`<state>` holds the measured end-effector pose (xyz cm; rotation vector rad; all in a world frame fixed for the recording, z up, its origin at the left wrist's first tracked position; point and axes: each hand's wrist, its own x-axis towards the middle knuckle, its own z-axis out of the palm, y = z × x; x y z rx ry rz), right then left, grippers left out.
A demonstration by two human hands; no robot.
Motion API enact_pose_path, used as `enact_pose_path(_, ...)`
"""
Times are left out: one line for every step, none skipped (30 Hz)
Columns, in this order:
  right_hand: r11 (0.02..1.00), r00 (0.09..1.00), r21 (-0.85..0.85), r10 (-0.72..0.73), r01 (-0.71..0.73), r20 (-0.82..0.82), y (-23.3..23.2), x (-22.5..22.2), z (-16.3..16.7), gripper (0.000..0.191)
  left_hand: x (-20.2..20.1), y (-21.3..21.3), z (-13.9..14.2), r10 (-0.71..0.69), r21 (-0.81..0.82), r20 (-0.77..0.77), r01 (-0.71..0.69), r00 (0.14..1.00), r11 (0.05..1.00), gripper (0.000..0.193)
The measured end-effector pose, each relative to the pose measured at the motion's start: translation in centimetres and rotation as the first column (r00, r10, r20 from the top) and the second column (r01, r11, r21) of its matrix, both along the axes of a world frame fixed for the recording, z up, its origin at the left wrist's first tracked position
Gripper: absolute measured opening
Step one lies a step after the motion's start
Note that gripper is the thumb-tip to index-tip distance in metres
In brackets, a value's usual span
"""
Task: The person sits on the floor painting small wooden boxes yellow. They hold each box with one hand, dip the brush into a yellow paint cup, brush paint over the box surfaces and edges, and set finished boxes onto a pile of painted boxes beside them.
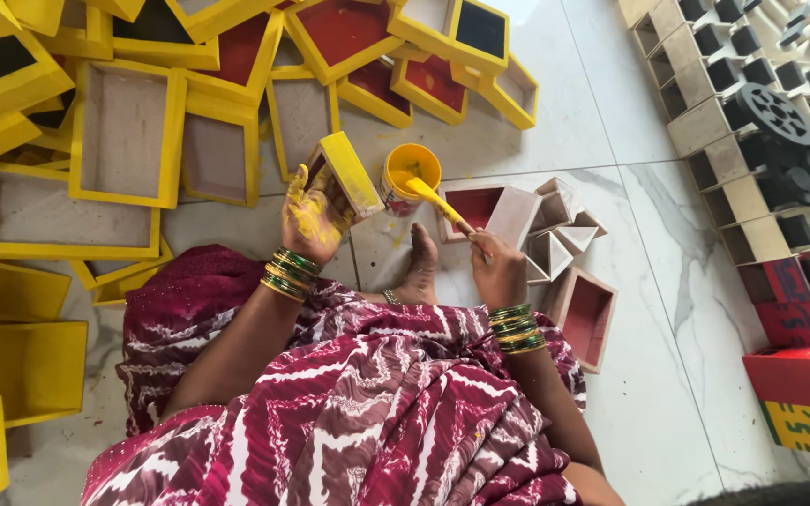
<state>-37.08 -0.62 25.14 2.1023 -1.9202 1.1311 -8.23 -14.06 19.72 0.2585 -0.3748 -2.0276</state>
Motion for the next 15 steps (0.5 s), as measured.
enact_pose_path(1.000, 1.000, 0.024, -0.010, 0.010, 0.005, 0.5, 0.0, 0.0, 0.018, -0.2, 0.1, 0.1, 0.000, 0.003, 0.018, 0.000, 1.000, 1.000, 0.082)
enact_pose_path(0.999, 1.000, 0.047, -0.019, 0.018, 0.011, 0.8, 0.1, 0.0, 0.019, -0.4, 0.3, 0.2, 0.002, 0.005, 0.035, -0.002, 0.999, 1.000, 0.083)
enact_pose_path(0.997, 1.000, 0.079, -0.013, 0.012, 0.019, 0.9, 0.0, 0.1, 0.022, -0.6, 0.5, 0.4, -0.006, -0.012, 0.037, 0.007, 0.999, 1.000, 0.082)
enact_pose_path(0.994, 1.000, 0.110, -0.007, 0.004, 0.027, 0.9, 0.0, 0.1, 0.025, -0.7, 0.7, 0.6, -0.013, -0.029, 0.038, 0.014, 0.999, 0.999, 0.082)
enact_pose_path(0.989, 0.999, 0.147, -0.001, -0.004, 0.035, 1.0, -0.1, 0.1, 0.029, -0.9, 1.0, 0.9, -0.020, -0.041, 0.041, 0.022, 0.999, 0.999, 0.081)
enact_pose_path(0.987, 1.000, 0.158, -0.009, 0.007, 0.010, 1.1, -0.2, 0.1, 0.029, -1.0, 1.3, 1.1, -0.016, -0.045, 0.034, 0.018, 0.999, 0.999, 0.081)
enact_pose_path(0.985, 1.000, 0.169, -0.018, 0.020, -0.014, 1.1, -0.3, -0.1, 0.029, -1.1, 1.7, 1.4, -0.014, -0.048, 0.028, 0.015, 1.000, 0.999, 0.080)
enact_pose_path(0.984, 0.999, 0.177, -0.028, 0.035, -0.039, 1.0, -0.4, -0.2, 0.029, -1.1, 2.0, 1.7, -0.013, -0.054, 0.022, 0.014, 1.000, 0.998, 0.080)
enact_pose_path(0.985, 0.999, 0.168, -0.020, 0.025, -0.033, 1.1, -0.5, -0.4, 0.030, -1.1, 2.4, 2.0, -0.007, -0.057, 0.035, 0.009, 0.999, 0.998, 0.079)
enact_pose_path(0.987, 1.000, 0.158, -0.012, 0.016, -0.028, 1.2, -0.6, -0.6, 0.031, -1.1, 2.7, 2.3, -0.002, -0.061, 0.047, 0.004, 0.999, 0.998, 0.079)
enact_pose_path(0.989, 1.000, 0.146, -0.005, 0.008, -0.022, 1.2, -0.7, -0.9, 0.031, -1.1, 2.9, 2.5, 0.003, -0.066, 0.060, 0.001, 0.998, 0.998, 0.078)
enact_pose_path(0.991, 0.999, 0.137, -0.005, 0.009, -0.031, 1.3, -0.7, -1.0, 0.033, -1.2, 3.1, 2.8, 0.011, -0.076, 0.064, -0.006, 0.998, 0.997, 0.078)
enact_pose_path(0.992, 0.999, 0.129, -0.006, 0.011, -0.040, 1.3, -0.7, -1.3, 0.034, -1.2, 3.3, 2.9, 0.019, -0.083, 0.069, -0.013, 0.997, 0.996, 0.078)
enact_pose_path(0.993, 0.999, 0.120, -0.008, 0.013, -0.048, 1.3, -0.7, -1.5, 0.036, -1.3, 3.4, 3.0, 0.026, -0.092, 0.074, -0.019, 0.997, 0.996, 0.078)
enact_pose_path(0.994, 0.998, 0.107, -0.005, 0.011, -0.059, 1.3, -0.7, -1.6, 0.036, -1.4, 3.5, 3.1, 0.042, -0.122, 0.076, -0.033, 0.996, 0.992, 0.077)
